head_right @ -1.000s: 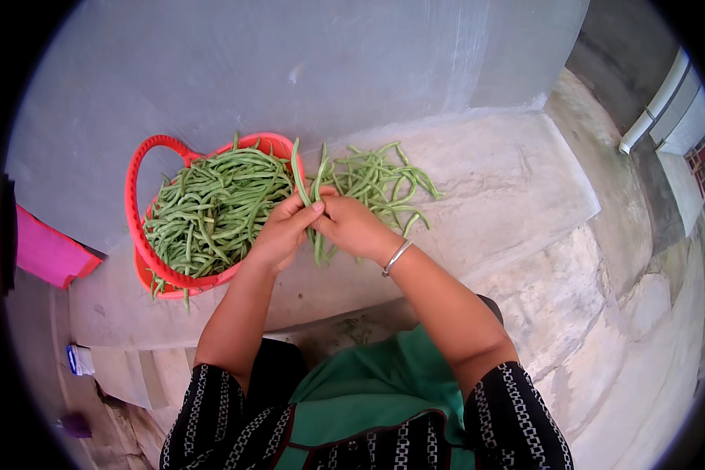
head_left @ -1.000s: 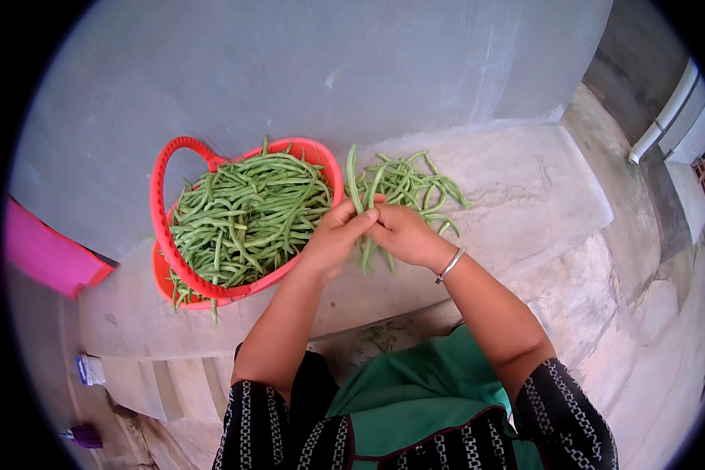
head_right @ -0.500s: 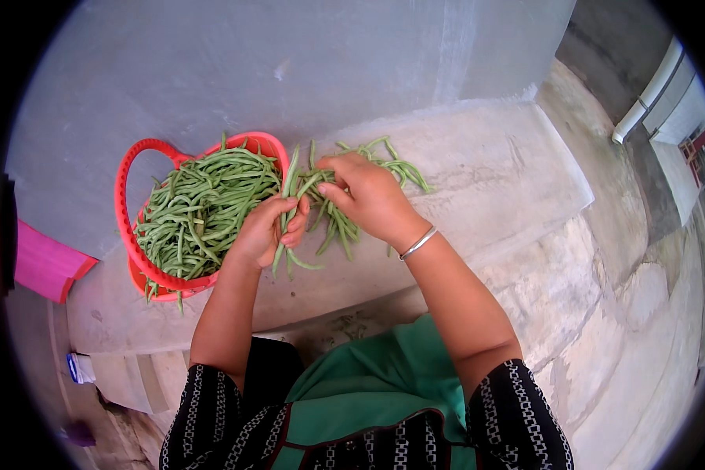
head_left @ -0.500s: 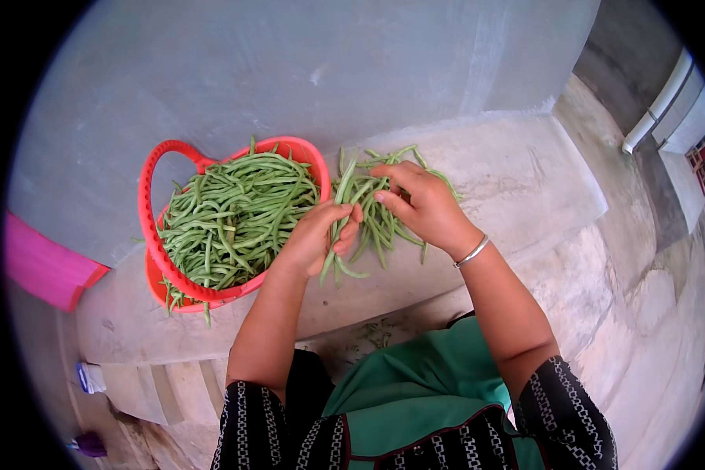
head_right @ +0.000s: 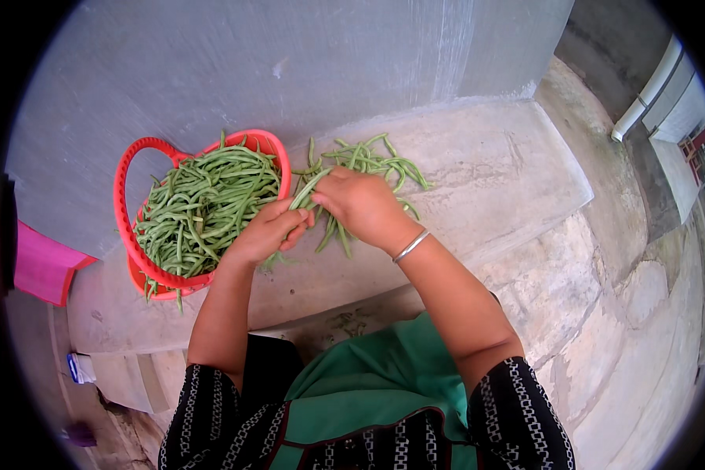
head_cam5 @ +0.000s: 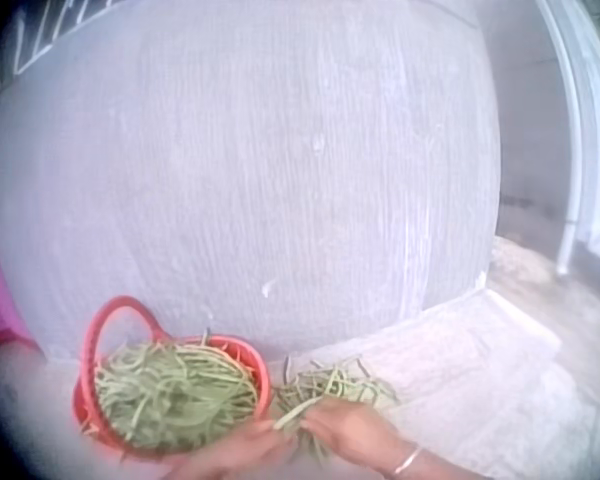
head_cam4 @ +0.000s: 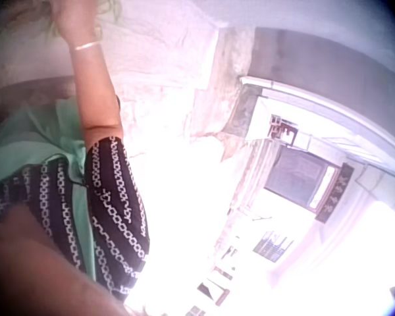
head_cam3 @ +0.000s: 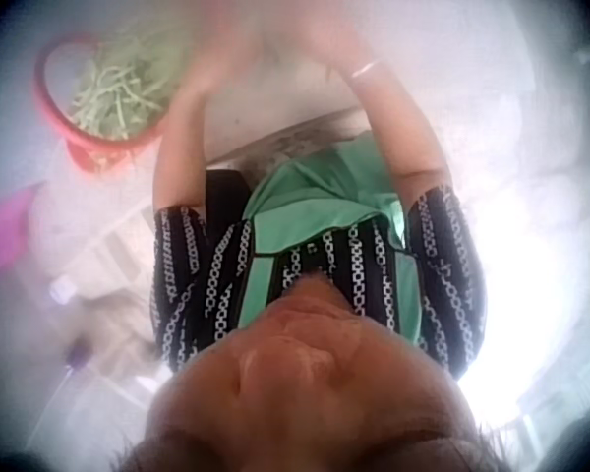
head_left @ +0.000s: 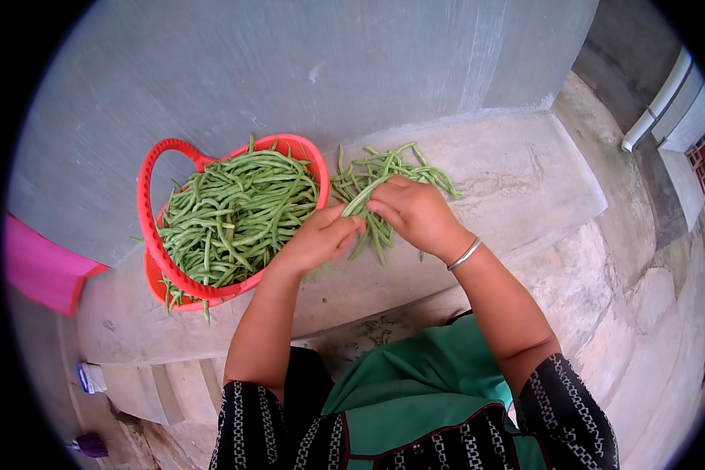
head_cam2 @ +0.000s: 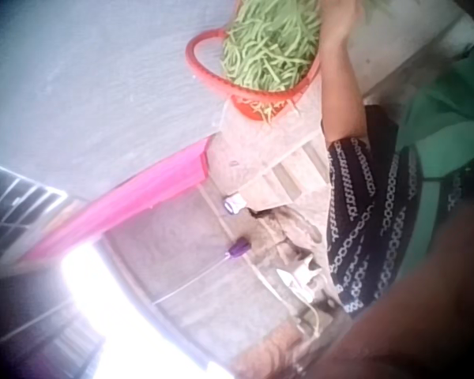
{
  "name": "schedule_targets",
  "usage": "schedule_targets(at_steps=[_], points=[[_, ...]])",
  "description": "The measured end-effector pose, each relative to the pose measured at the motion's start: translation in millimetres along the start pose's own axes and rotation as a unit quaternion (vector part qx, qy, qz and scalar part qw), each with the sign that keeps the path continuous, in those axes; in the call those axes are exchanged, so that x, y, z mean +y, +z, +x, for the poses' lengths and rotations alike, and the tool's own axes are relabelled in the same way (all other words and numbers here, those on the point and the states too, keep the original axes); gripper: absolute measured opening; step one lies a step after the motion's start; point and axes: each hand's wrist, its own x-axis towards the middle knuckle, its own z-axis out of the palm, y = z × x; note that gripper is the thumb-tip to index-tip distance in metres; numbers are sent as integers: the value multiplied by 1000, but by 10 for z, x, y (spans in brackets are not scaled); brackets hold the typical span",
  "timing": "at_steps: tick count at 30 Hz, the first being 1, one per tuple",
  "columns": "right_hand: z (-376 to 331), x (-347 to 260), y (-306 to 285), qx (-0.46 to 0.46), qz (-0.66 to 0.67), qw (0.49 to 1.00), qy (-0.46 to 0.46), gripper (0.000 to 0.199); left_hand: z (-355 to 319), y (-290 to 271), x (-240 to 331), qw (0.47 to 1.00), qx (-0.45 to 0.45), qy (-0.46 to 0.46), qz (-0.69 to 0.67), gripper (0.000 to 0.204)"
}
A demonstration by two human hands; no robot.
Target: The person sits and trims the ends off green beans by hand, picking them from a red basket and placing the trimmed pieces on the floor.
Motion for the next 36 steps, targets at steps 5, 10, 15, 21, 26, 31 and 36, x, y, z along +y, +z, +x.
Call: schedule_targets(at_steps=[5, 10, 15, 21, 26, 31, 36], points=[[-34, -70, 125, 62, 574, 756, 307, 17, -43, 50, 155, 977, -69, 30, -201, 20], [15, 205, -198, 238, 612, 686, 314, 13, 6, -46, -16, 984, -26, -1, -178, 20], [-49, 152, -269, -139, 458, 817, 320, 16, 47, -106, -10, 998, 47, -19, -34, 19], [25, -142, -333, 71, -49, 994, 63, 14, 78, -103, -95, 994, 51, 8, 94, 17], [-97, -9, -194, -18, -201, 979, -18, 17, 47, -18, -14, 960, 34, 33, 276, 21], [-69, -28, -242, -45, -49, 998, 20, 14, -32, -126, 25, 992, -81, 29, 91, 19], [-83, -126, -385, -26, 480, 856, 189, 10, -146, -214, 100, 977, -162, 12, -136, 22]])
